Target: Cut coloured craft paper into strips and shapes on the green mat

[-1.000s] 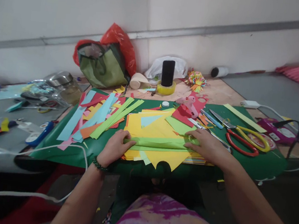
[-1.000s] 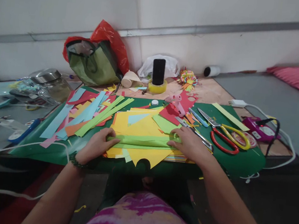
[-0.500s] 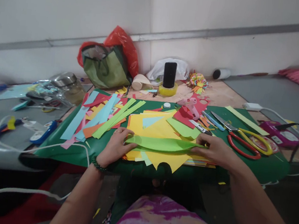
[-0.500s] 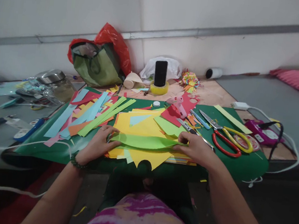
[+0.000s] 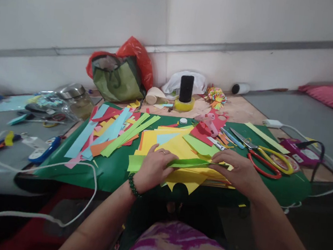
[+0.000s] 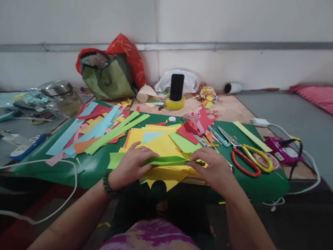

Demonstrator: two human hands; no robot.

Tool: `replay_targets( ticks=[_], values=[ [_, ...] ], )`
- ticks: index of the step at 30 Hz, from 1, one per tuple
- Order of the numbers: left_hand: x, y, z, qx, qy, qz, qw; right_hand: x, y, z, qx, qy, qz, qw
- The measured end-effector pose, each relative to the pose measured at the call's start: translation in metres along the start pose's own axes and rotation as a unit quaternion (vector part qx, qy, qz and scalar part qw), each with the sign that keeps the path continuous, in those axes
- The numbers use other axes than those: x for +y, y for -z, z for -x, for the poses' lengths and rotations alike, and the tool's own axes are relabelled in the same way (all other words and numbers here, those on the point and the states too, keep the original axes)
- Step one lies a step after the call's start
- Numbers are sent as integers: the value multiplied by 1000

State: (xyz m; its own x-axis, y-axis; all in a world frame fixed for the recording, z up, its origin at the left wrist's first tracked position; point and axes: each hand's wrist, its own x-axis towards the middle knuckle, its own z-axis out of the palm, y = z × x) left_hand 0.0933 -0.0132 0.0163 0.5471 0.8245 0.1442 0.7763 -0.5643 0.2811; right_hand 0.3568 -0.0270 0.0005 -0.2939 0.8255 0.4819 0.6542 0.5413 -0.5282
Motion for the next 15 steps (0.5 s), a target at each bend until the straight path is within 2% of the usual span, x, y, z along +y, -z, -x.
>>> replay_targets(
  ticks=[4, 12, 15],
  values=[
    [-3, -2, -4, -9, 11, 18, 1000, 9, -5, -2, 20, 21, 24, 999],
    [0, -13, -19, 27, 8, 15, 999, 11, -7, -1, 14, 25, 77, 997],
    [-2, -16, -20, 64, 21, 35, 997, 13, -8, 2, 28, 23, 79, 996]
  ],
)
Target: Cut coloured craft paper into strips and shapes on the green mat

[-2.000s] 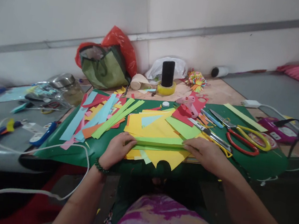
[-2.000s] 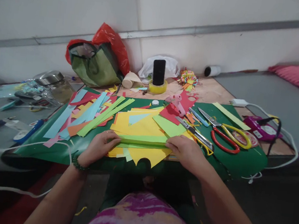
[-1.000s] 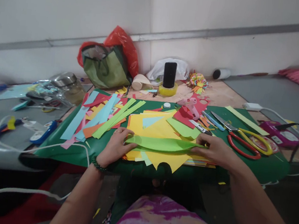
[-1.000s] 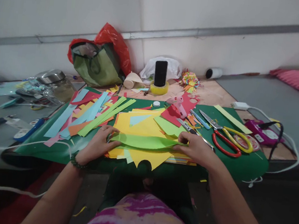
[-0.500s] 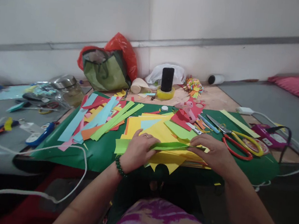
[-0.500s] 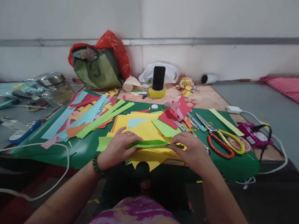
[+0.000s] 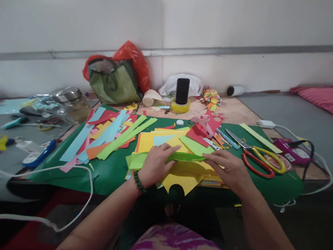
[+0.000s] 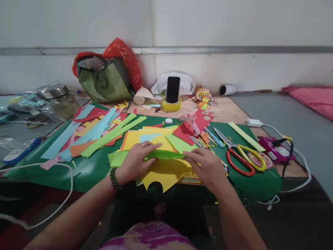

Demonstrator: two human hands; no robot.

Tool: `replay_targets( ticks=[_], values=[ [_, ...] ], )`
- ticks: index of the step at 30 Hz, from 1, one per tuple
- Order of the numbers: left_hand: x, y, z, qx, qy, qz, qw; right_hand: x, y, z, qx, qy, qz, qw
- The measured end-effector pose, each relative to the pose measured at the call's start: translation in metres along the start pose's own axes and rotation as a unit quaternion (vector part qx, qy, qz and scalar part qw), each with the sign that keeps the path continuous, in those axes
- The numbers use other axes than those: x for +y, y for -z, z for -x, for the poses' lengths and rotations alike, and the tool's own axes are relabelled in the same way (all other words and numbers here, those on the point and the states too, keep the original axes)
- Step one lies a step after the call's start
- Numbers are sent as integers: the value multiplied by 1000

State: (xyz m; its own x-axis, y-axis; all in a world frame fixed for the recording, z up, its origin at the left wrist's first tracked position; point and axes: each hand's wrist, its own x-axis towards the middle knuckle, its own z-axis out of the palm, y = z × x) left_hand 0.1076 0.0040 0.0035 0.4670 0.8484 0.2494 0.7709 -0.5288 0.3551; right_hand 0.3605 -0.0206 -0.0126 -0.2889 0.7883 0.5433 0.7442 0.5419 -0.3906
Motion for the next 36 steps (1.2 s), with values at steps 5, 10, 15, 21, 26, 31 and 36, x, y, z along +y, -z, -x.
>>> replay_targets(
  ticks=[5, 10, 15, 21, 26, 31, 36],
  values=[
    [-14, -5, 8, 97, 48, -18, 994, 6, 2, 6, -7, -9, 8, 1000],
    [-34, 1, 21, 131, 112, -51, 984, 16, 0, 11, -1, -14, -28, 999],
    [-53, 16, 40, 212, 160, -26, 964, 26, -2, 17, 46, -34, -110, 992],
    [-58, 23, 57, 237, 191, 119, 945, 27, 5, 15, 86, -38, -150, 984],
    [-45, 31, 67, 139, 141, 190, 962, 22, 1, 13, 127, -56, -187, 973],
    [-38, 44, 78, 56, 115, 258, 958, 20, -7, 11, 132, -46, -175, 975],
    [-46, 48, 85, 84, 127, 303, 941, 17, -8, 9, 135, -24, -170, 976]
  ],
)
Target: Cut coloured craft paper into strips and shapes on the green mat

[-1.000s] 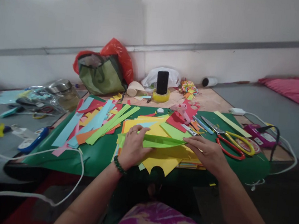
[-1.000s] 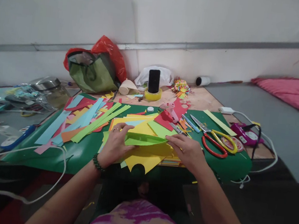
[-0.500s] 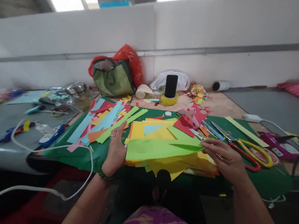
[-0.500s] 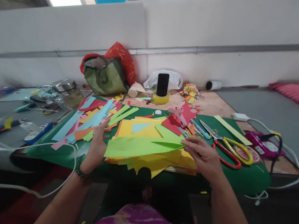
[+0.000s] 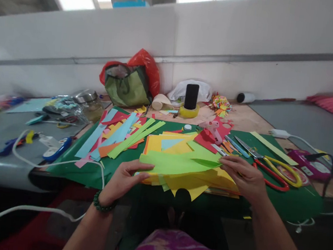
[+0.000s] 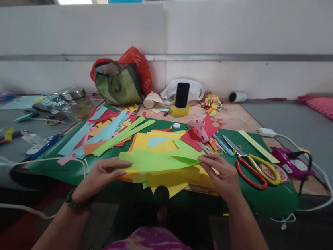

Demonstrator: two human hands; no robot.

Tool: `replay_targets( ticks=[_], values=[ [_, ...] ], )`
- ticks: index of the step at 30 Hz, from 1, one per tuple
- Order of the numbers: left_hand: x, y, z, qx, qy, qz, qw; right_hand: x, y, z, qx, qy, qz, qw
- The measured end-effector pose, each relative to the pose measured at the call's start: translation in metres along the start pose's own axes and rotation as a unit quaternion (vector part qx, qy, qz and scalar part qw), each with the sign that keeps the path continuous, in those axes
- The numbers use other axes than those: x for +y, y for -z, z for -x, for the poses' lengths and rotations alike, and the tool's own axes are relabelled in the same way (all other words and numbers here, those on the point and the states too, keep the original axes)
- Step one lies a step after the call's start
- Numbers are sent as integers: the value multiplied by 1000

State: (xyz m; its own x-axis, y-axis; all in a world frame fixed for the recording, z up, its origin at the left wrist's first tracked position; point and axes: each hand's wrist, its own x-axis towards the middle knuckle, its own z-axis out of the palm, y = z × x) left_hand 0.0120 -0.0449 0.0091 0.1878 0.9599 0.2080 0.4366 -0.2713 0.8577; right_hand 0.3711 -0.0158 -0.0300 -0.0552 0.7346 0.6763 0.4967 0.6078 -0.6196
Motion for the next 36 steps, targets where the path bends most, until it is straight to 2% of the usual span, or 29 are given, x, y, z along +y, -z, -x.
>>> replay_targets(
  ticks=[5, 10, 12, 15, 17, 19, 23, 25, 28, 30, 36],
  values=[
    [-4, -3, 1, 60, 27, 63, 996, -5, -1, -1, -2, -39, -57, 998],
    [-1, 0, -1, 59, -42, 90, 993, -7, 0, -3, -49, -93, -94, 990],
    [-1, 3, -1, 67, -40, 90, 993, -8, 0, -4, -63, -128, -100, 985],
    [-4, 1, 2, 45, -5, 105, 993, -7, -4, -4, -36, -160, -104, 981],
    [-7, -3, 4, 28, 21, 126, 991, -5, -8, -4, -9, -163, -101, 981],
    [-10, -7, 4, 46, 33, 138, 989, -4, -11, -3, 6, -159, -95, 983],
    [-16, -6, -1, 159, 24, 109, 981, -3, -15, -2, 22, -121, -68, 990],
    [-17, -2, -4, 186, 4, 51, 981, -5, -17, -1, 29, -104, -53, 993],
    [-18, 0, -5, 162, -29, -29, 986, -8, -20, 1, 45, -90, -33, 994],
    [-19, -2, -3, 143, -36, -37, 988, -10, -21, 4, 66, -86, -19, 994],
    [-23, -5, 0, 148, 19, -8, 989, -12, -19, 9, 89, -114, -28, 989]
  ],
)
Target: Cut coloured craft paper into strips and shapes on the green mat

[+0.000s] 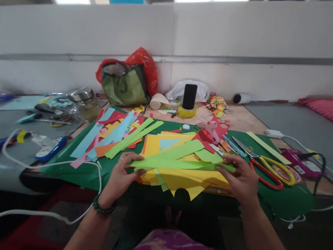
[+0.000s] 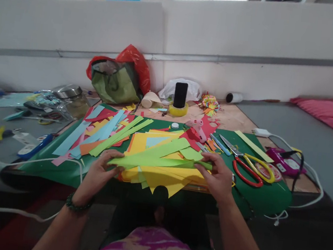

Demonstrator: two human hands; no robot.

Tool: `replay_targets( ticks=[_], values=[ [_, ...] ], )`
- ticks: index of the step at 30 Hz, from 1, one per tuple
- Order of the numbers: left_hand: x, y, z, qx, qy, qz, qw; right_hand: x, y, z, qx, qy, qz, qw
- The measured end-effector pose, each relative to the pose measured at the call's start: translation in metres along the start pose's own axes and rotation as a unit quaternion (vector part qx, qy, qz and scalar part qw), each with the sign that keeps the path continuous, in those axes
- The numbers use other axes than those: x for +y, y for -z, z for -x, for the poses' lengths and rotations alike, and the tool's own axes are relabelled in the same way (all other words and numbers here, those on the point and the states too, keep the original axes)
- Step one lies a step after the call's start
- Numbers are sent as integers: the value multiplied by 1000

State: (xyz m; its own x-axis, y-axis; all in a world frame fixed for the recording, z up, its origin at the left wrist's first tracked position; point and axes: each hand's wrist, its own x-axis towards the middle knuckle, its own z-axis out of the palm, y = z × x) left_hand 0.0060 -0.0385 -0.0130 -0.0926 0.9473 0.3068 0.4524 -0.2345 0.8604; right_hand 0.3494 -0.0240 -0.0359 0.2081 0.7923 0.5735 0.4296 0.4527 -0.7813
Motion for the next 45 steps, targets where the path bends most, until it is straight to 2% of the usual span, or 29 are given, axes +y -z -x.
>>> replay_targets(
  ticks=[2, 6, 7, 11, 15, 19, 23, 25, 28, 32, 36, 40, 45],
  values=[
    [3, 3, 0, -31, 22, 21, 999, -2, 1, 0, 5, 17, -11, 1000],
    [15, 10, 3, -143, 40, 48, 988, -7, 0, 0, 22, 82, -5, 996],
    [18, 11, 5, -157, 40, 58, 985, -8, 0, 0, 28, 100, 2, 995],
    [25, 13, 13, -146, 55, 107, 982, -10, 2, 2, 49, 145, 37, 988],
    [25, 17, 14, -197, 72, 121, 970, -11, 5, 2, 55, 149, 47, 986],
    [22, 17, 11, -160, 63, 111, 979, -13, 6, 1, 45, 152, 16, 987],
    [16, 13, 7, -150, 85, 181, 968, -13, 5, 2, 16, 128, -30, 991],
    [12, 12, 5, -125, 84, 188, 970, -11, 5, 2, 9, 110, -36, 993],
    [8, 13, 1, -86, 64, 157, 982, -8, 5, 2, -1, 82, -38, 996],
    [7, 14, -2, -92, 36, 110, 989, -5, 5, 2, -15, 68, -39, 997],
    [12, 15, 1, -111, 15, 115, 987, -5, 4, 1, 2, 89, -14, 996],
    [18, 14, 6, -129, 26, 136, 982, -8, 4, 2, 27, 144, 58, 987],
    [17, 11, 11, -106, 51, 142, 983, -14, 5, 4, 50, 189, 98, 976]
  ],
)
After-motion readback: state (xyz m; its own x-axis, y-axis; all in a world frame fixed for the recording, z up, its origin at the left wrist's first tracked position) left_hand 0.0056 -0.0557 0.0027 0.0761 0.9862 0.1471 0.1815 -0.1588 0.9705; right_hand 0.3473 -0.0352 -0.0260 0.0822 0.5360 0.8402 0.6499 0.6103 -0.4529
